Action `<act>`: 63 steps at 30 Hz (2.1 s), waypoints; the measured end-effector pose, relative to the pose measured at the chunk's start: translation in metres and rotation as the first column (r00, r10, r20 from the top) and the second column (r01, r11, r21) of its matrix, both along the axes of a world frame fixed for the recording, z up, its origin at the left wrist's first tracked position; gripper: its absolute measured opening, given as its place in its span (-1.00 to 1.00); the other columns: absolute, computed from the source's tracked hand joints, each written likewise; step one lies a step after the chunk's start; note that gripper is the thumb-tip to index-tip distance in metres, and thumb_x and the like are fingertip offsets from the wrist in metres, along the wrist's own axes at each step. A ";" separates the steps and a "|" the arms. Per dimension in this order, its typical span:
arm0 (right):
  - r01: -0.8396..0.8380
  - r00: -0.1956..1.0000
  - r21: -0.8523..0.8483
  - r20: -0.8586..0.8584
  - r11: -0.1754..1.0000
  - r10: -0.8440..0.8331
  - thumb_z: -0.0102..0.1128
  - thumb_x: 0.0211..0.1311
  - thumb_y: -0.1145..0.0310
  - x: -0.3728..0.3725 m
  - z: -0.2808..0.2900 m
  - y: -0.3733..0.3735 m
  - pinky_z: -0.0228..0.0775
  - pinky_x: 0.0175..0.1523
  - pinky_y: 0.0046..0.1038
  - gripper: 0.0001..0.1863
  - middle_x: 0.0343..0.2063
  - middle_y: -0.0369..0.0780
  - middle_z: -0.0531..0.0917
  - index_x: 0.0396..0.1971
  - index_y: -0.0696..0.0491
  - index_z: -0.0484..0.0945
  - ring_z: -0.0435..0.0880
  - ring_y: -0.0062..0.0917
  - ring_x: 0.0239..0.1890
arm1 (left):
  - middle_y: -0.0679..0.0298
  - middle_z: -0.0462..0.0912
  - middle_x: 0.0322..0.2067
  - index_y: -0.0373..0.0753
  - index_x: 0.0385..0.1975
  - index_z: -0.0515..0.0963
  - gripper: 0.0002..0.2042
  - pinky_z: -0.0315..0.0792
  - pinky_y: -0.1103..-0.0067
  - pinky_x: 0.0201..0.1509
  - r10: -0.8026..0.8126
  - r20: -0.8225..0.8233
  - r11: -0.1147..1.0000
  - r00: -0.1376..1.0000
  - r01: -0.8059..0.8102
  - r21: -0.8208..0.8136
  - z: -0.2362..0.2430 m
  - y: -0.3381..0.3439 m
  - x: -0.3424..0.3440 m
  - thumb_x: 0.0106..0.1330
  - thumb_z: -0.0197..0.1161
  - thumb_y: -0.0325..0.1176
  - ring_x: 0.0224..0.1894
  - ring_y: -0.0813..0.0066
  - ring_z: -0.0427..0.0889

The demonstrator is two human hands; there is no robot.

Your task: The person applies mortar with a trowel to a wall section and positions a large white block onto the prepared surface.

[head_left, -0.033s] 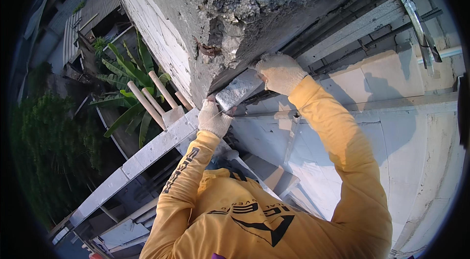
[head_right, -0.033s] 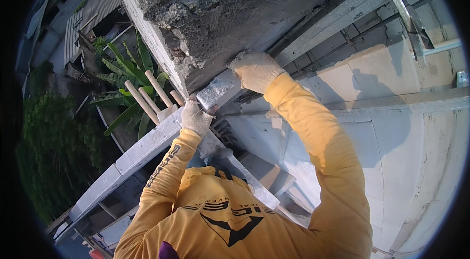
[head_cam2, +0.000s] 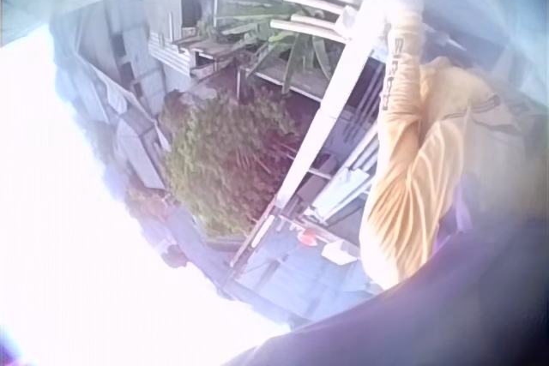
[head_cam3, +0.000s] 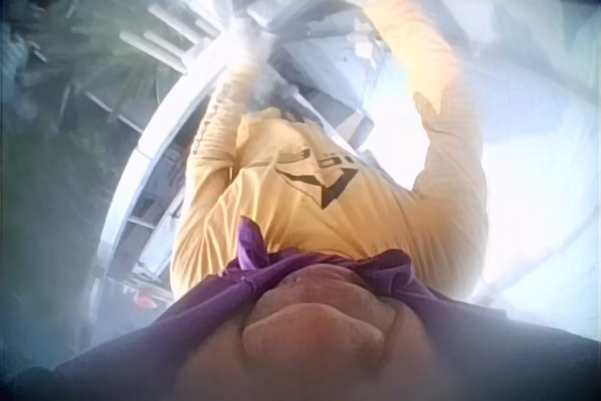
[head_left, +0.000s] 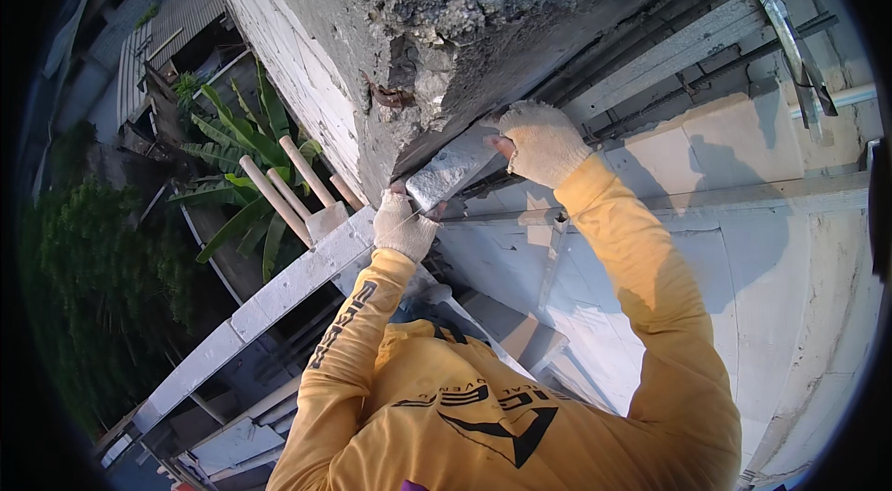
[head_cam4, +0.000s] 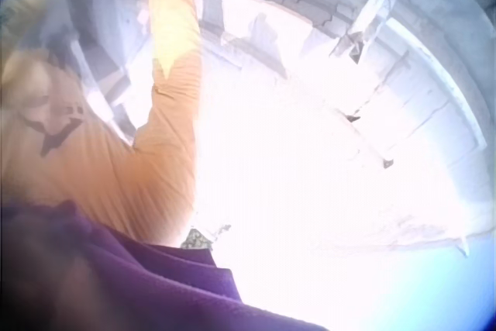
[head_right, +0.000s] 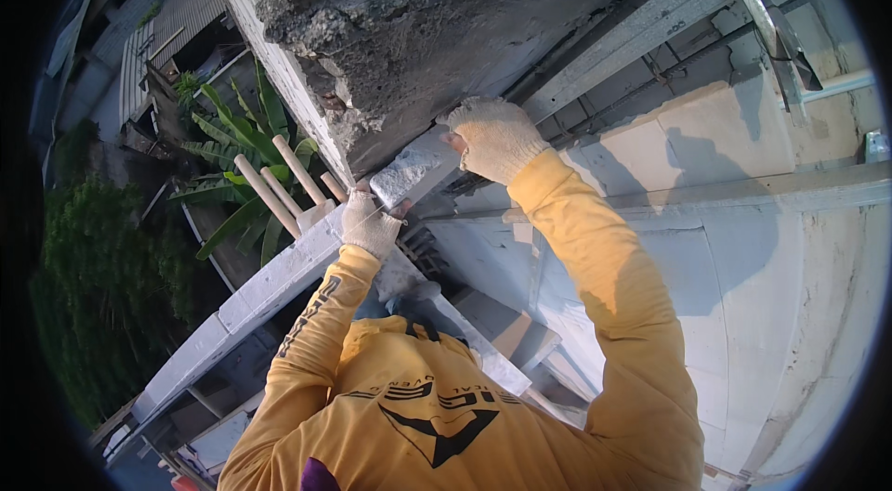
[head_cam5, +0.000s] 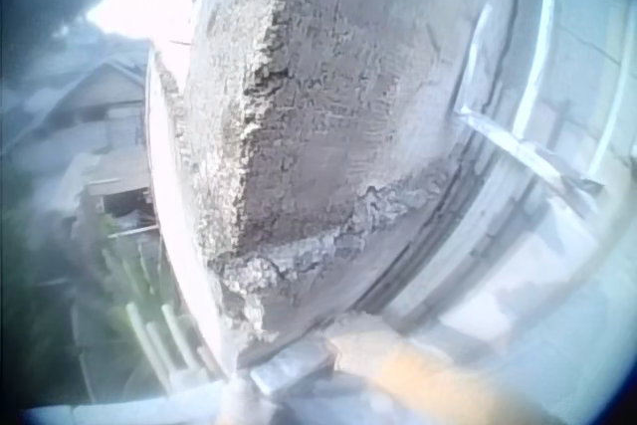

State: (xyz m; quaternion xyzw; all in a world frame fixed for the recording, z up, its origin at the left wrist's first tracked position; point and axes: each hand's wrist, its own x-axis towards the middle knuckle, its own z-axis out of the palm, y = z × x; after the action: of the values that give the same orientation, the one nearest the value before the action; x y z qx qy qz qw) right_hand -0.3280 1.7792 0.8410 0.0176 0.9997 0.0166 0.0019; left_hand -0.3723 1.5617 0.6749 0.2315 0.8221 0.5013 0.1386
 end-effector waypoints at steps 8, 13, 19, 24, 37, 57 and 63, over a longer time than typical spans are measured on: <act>0.108 0.425 -0.952 0.305 -0.286 -0.852 0.00 0.40 0.10 0.140 -0.116 0.085 0.47 -0.15 -0.21 -0.65 -0.30 -0.19 0.68 -0.10 0.06 0.56 0.66 -0.30 -0.27 | -0.03 0.62 -0.14 -0.31 -0.01 0.44 -0.48 0.48 0.34 0.03 -0.012 -0.052 1.000 0.999 0.012 -0.007 0.015 0.015 0.007 0.05 0.47 -0.30 -0.05 -0.01 0.62; 0.174 0.621 -0.864 0.469 -0.473 -0.628 -0.31 0.45 -0.12 0.088 -0.127 0.121 0.27 0.24 -0.15 -0.41 0.15 -0.12 0.53 0.13 0.03 0.44 0.46 -0.29 0.22 | 0.06 0.63 -0.15 -0.30 -0.01 0.45 -0.50 0.49 0.41 0.00 0.015 -0.081 0.991 0.997 -0.004 0.132 0.010 0.016 0.009 0.06 0.48 -0.33 -0.09 0.15 0.65; 0.207 0.843 -0.947 0.301 -0.247 -0.446 -0.29 0.50 -0.01 0.057 -0.167 0.182 0.18 0.31 -0.11 -0.51 0.17 -0.17 0.50 0.21 -0.05 0.36 0.43 -0.34 0.21 | 0.04 0.65 -0.20 -0.33 -0.09 0.48 -0.48 0.51 0.42 -0.02 -0.012 -0.115 0.997 0.993 0.020 0.068 -0.032 0.045 0.009 -0.01 0.52 -0.22 -0.10 0.09 0.65; 0.190 0.840 -0.964 0.258 -0.186 -0.478 -0.18 0.50 0.20 0.041 -0.175 0.179 0.39 0.18 -0.28 -0.65 0.06 -0.20 0.56 0.11 0.01 0.43 0.55 -0.41 0.05 | 0.01 0.66 -0.19 -0.32 -0.08 0.49 -0.47 0.51 0.34 -0.01 -0.027 -0.161 0.999 0.987 0.034 0.039 -0.028 0.060 0.005 0.04 0.47 -0.12 -0.10 0.02 0.64; 0.260 0.706 -0.931 0.363 -0.254 -0.608 -0.03 0.42 0.22 0.037 -0.120 0.147 0.46 0.01 -0.51 -0.61 -0.06 -0.14 0.64 0.11 0.13 0.49 0.62 -0.47 -0.06 | 0.01 0.67 -0.17 -0.30 0.00 0.45 -0.49 0.52 0.38 -0.02 -0.060 -0.184 0.992 0.981 0.079 0.098 -0.028 0.087 0.004 0.07 0.46 -0.25 -0.11 0.09 0.67; 0.428 0.754 -0.903 0.373 -0.027 -0.541 0.16 0.26 -0.20 0.005 -0.133 0.163 0.31 0.28 -0.29 -0.17 0.19 -0.03 0.42 0.29 0.14 0.24 0.39 -0.22 0.26 | 0.10 0.62 -0.10 -0.26 0.03 0.46 -0.49 0.49 0.41 0.01 -0.075 -0.169 0.976 0.983 0.107 0.190 -0.040 0.083 0.002 0.07 0.48 -0.30 -0.07 0.20 0.64; 0.373 0.796 -0.923 0.369 -0.091 -0.479 0.29 0.09 -0.29 0.006 -0.106 0.155 0.15 0.37 -0.27 0.02 0.28 0.04 0.34 0.32 0.19 0.21 0.33 -0.14 0.29 | 0.08 0.62 -0.11 -0.26 0.06 0.43 -0.45 0.48 0.39 0.04 -0.070 -0.101 0.969 0.992 0.092 0.230 -0.038 0.088 0.005 0.07 0.48 -0.26 -0.06 0.15 0.63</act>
State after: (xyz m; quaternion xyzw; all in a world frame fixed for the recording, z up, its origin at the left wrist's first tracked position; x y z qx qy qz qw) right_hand -0.3218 1.9337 0.7350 0.3278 0.6782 -0.6573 -0.0212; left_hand -0.3673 1.6492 0.6369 0.3025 0.7525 0.5776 0.0925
